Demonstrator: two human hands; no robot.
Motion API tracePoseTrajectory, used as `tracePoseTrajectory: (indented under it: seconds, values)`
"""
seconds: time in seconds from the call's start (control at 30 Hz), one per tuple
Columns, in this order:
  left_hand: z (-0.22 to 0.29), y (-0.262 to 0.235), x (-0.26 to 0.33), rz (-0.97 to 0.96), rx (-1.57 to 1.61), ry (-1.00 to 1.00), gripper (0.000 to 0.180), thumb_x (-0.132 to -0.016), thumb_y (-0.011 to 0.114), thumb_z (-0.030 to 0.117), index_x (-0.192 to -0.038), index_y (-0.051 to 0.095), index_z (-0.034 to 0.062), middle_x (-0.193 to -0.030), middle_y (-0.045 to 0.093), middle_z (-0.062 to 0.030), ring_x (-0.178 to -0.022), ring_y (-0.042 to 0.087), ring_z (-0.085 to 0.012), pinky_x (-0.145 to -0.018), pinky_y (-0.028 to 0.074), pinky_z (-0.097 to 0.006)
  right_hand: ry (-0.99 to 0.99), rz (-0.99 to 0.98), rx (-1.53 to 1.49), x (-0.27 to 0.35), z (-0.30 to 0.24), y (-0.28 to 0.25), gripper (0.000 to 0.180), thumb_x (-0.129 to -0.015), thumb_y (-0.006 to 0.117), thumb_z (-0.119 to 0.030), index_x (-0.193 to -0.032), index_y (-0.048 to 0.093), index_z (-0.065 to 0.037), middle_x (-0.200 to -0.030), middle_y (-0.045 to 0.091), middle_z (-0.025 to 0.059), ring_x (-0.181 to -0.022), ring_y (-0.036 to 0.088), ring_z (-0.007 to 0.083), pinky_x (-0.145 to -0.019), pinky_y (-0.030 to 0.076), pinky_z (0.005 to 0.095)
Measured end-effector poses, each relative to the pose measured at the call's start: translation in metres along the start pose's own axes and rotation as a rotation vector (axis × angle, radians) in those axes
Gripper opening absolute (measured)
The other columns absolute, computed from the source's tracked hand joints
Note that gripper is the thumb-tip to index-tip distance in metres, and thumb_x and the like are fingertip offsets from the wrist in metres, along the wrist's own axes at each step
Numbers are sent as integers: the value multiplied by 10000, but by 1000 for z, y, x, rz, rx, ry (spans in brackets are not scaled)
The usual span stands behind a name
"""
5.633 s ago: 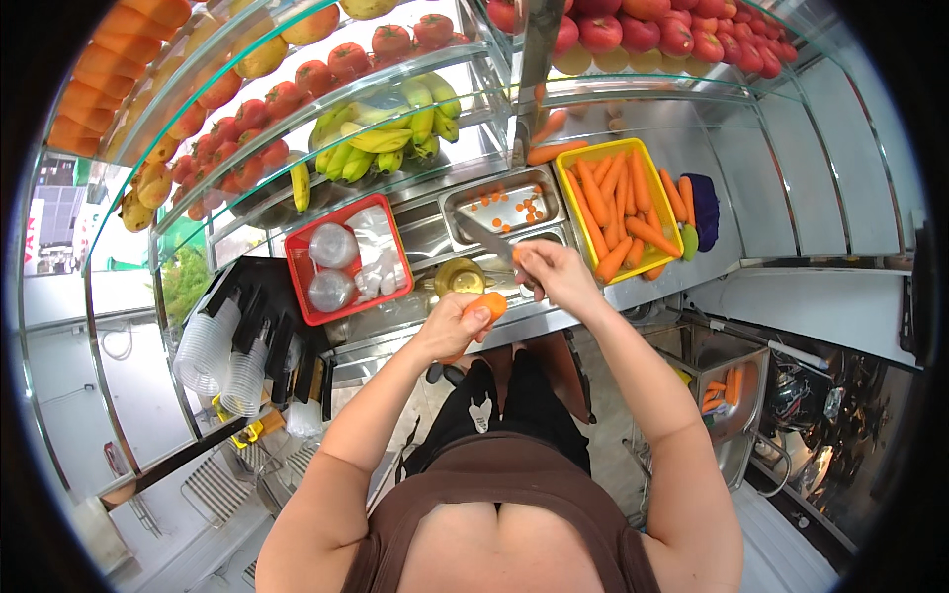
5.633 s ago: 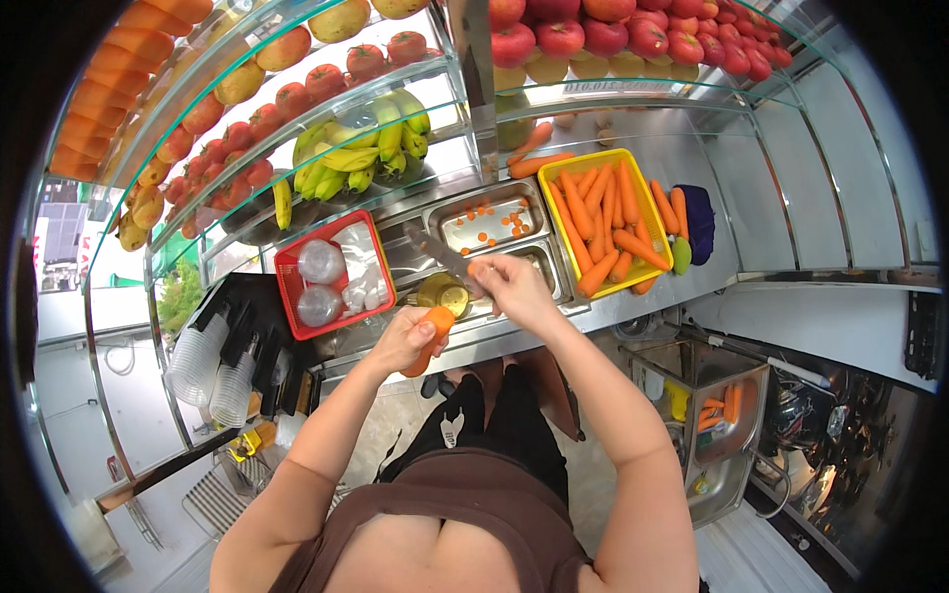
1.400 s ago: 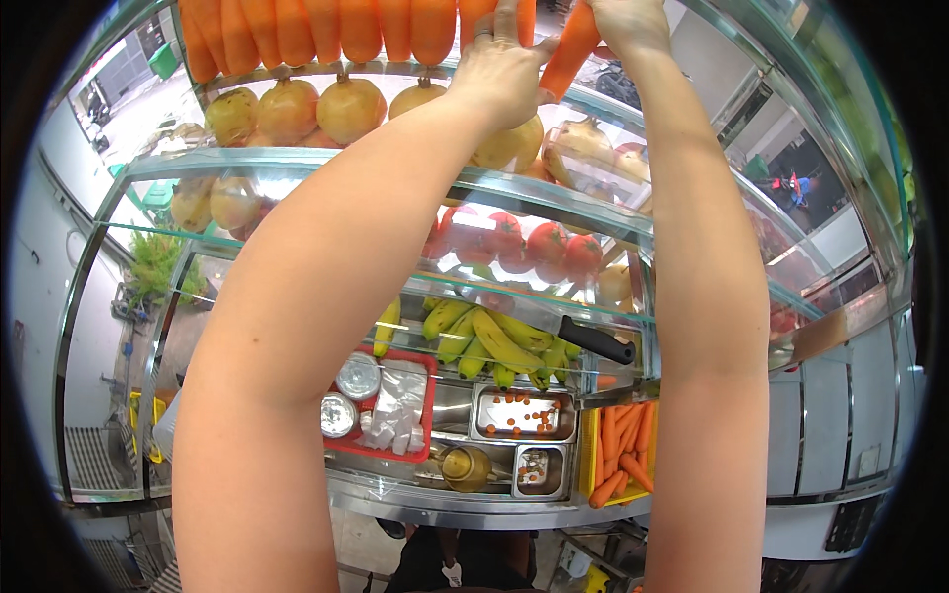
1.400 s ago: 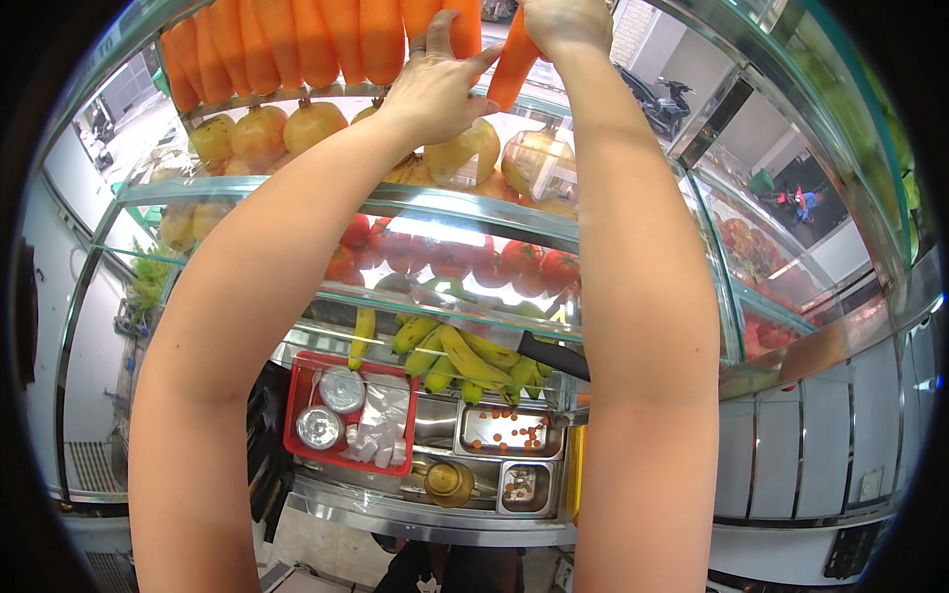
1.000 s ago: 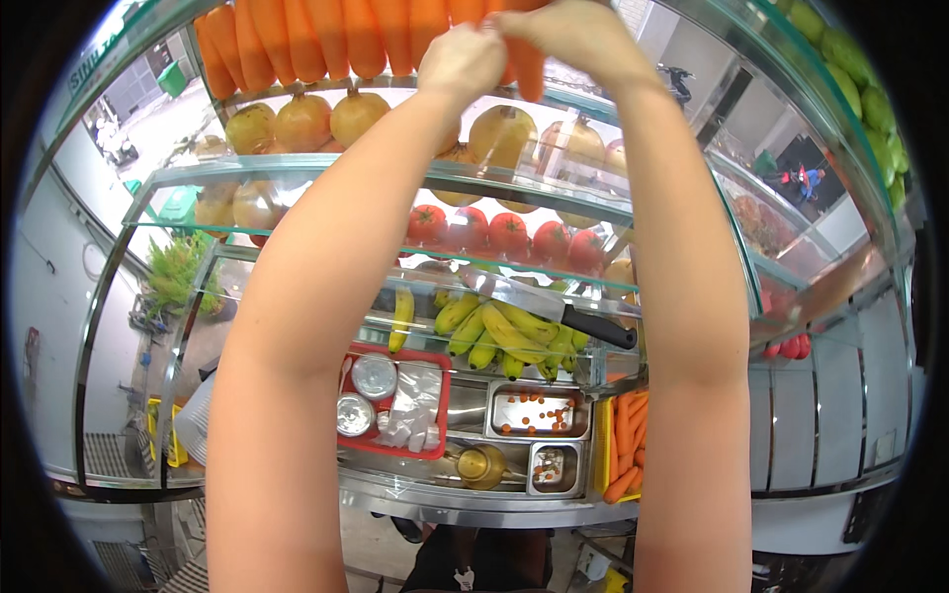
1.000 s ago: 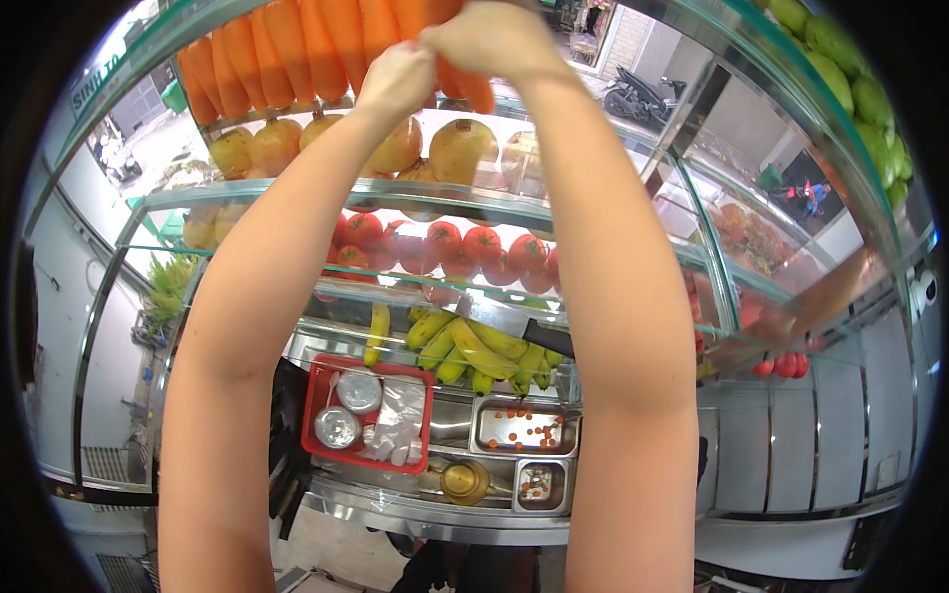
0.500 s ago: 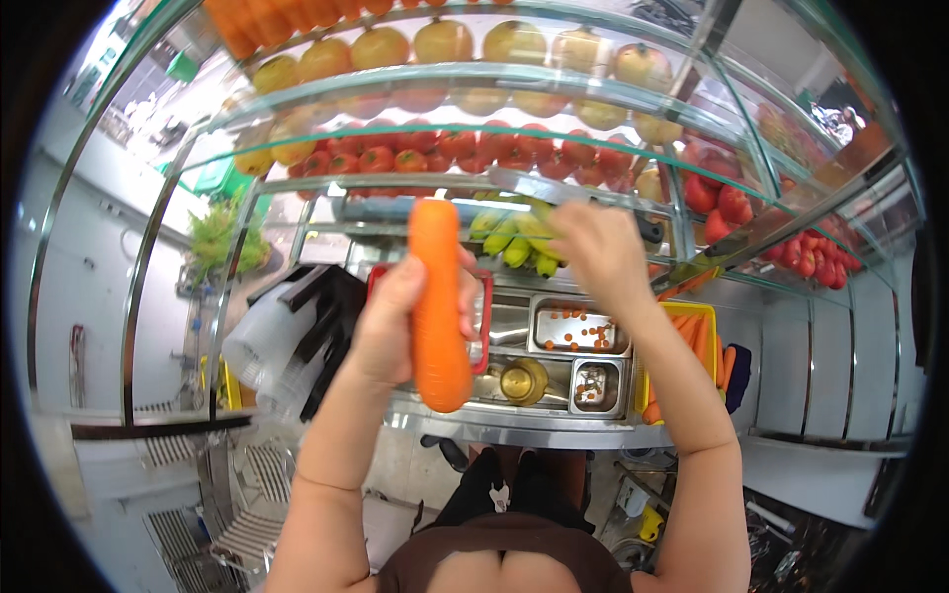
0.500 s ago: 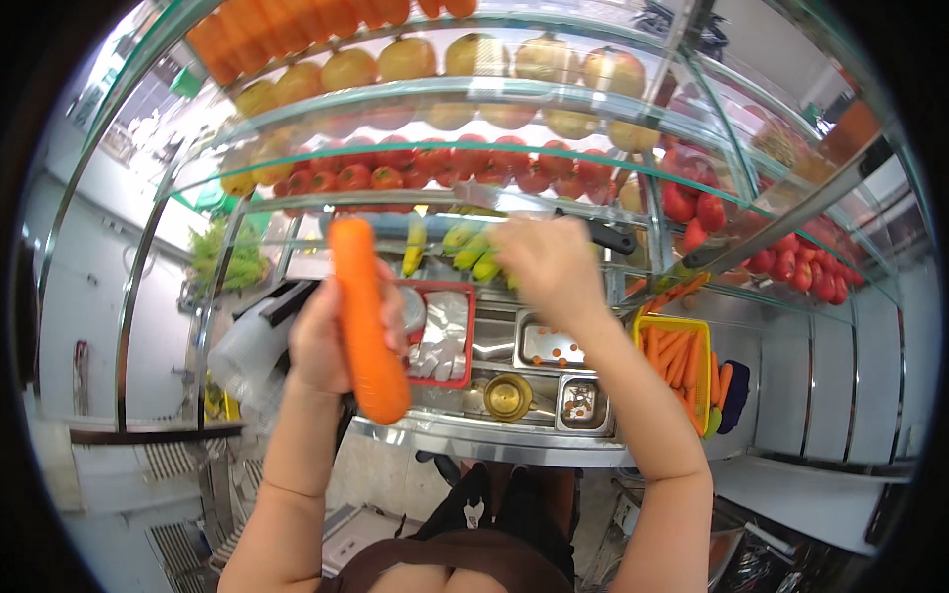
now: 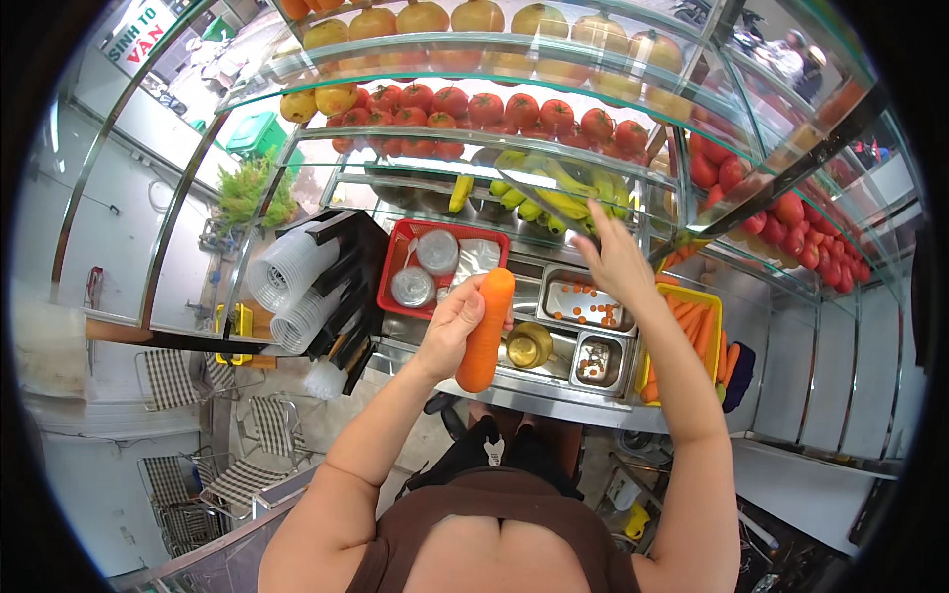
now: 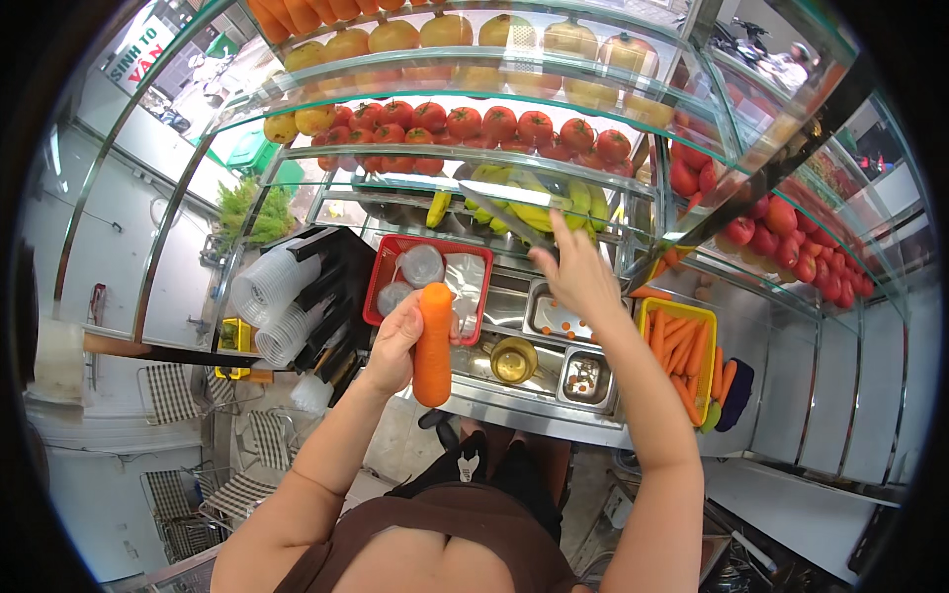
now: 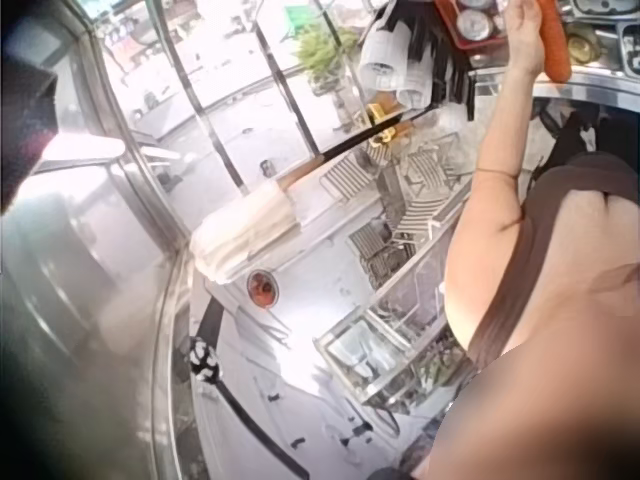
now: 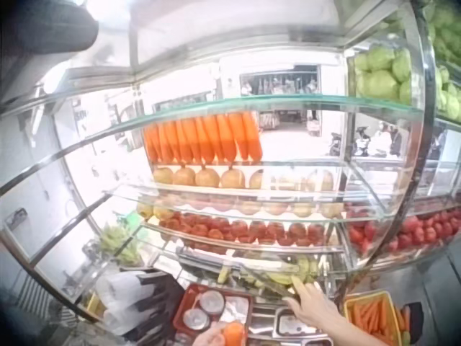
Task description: The person peels multiple carrots one at a time using a knife, then places the peeled carrots into a display case. The person repeats this process for several carrots throughout the clip.
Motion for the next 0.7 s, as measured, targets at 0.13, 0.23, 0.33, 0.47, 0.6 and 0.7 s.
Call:
tracePoseTrajectory:
  seconds: [0.13,0.23,0.33,0.47,0.6,0.7]
  values:
    - [-7,15,3,-46,14,-31,495,-879,491,479,-1059,473,18,-813,495,-59,-738,476,-135,-687,408,-268,266,-245,-832,60,-32,-7,377,-941,431,-208,-1260,461,-11,-652,512,9,-605,483,79,-587,424,234]
    - [-12,29,3,-89,-207,-23,425,-893,502,446,-1013,473,39,-820,481,-19,-738,465,-99,-703,408,-244,321,-352,-1156,90,-52,-30,303,-940,387,-137,-1167,522,12,-689,531,-10,-575,482,46,-512,409,202]
    - [-14,45,3,-88,-223,-38,414,-894,503,445,-1004,471,47,-817,479,-13,-738,462,-91,-696,408,-235,282,-346,-1240,97,-77,-62,310,-932,368,-110,-1191,483,15,-853,564,27,-578,507,56,-514,432,196]
    - [-21,66,-1,-132,-213,-51,406,-899,497,439,-1003,471,47,-818,483,-15,-741,465,-93,-696,413,-242,87,-253,-957,103,-87,-96,417,-937,425,-148,-1330,379,-19,-906,555,39,-726,541,112,-633,449,261]
    - [-30,78,-2,-170,-199,-33,419,-902,489,440,-1022,472,39,-841,495,-25,-768,484,-103,-689,422,-251,-118,-151,-564,111,-97,-114,488,-914,496,-235,-1333,374,-17,-815,512,101,-736,520,229,-677,427,306]
    - [-35,81,-1,-179,-310,70,460,-898,487,450,-1066,479,21,-907,508,-47,-826,514,-128,-706,434,-265,-132,-149,-422,120,-101,-118,530,-867,561,-278,-1313,413,-33,-778,509,103,-676,517,257,-608,428,322]
Point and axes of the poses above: each hand's wrist, its own x-axis away from the middle knuckle, its own y-axis out of the palm, z = x × y, the point moved 6 cm from there along -x, towards the middle knuckle
